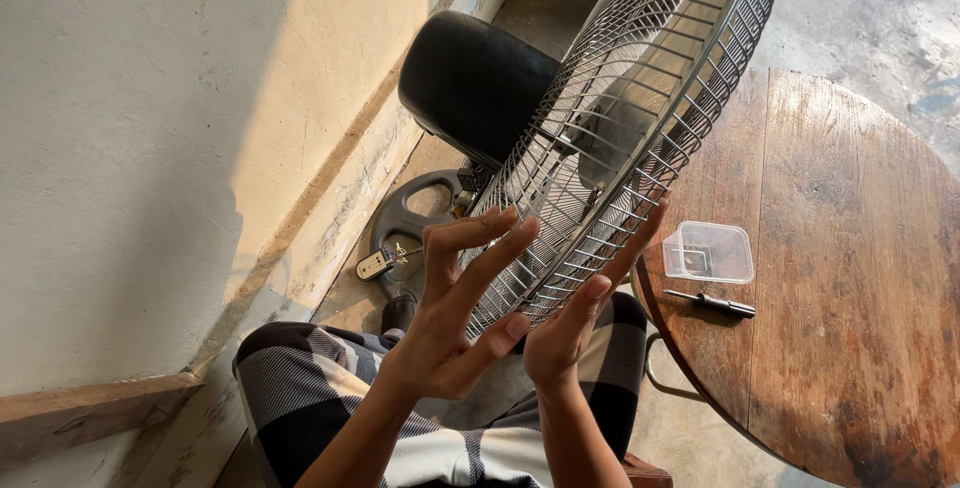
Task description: The person aligns and secures the front wire cage of an electric fan by hand, repeatedly adjusting its position to fit the mounting points. A screwdriver and a small plastic container are visible on a nearby table.
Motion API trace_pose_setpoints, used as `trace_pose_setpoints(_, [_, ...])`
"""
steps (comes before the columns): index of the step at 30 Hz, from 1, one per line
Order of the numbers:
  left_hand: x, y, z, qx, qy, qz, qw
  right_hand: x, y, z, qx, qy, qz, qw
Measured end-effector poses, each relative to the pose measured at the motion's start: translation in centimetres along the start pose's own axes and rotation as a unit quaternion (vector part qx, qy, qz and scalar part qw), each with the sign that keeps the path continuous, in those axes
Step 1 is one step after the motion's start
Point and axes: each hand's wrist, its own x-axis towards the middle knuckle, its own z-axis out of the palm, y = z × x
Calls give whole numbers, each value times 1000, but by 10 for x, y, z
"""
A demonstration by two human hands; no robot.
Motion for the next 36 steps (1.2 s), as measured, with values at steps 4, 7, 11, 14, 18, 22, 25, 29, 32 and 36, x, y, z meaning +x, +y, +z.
trace_pose_setpoints(4, [2, 1, -3, -4, -14, -3, 1000, 5, 1, -2, 18, -6, 5, 1000])
trace_pose_setpoints(7, [6, 2, 1, 1, -41, 11, 999, 9, 3, -5, -5, -2, 0, 1000])
trace_pose_setpoints(11, [10, -1, 3, 2, -51, 20, 998, 12, 5, -6, -30, -5, -6, 1000])
trace_pose_setpoints(14, [12, -7, 3, -22, -50, 20, 998, 13, 6, -8, -30, -5, 1, 1000])
trace_pose_setpoints(18, [4, -11, 3, -47, -36, 21, 998, 8, 11, -10, 3, -20, -3, 1000])
trace_pose_setpoints(22, [-11, -17, 7, -53, -24, 0, 998, -3, 21, -16, -8, -31, 4, 999])
trace_pose_setpoints(25, [-23, -24, 15, -55, -12, -3, 998, -16, 33, -20, -59, -41, 6, 997])
trace_pose_setpoints(29, [-41, -37, 13, -95, -18, -36, 995, -39, 50, -25, -107, -75, 22, 991])
trace_pose_setpoints(32, [-54, -45, 5, -139, -37, -70, 987, -55, 63, -23, -114, -91, 31, 989])
trace_pose_setpoints(36, [-70, -49, -1, -179, -57, -107, 976, -73, 73, -27, -108, -108, 38, 988])
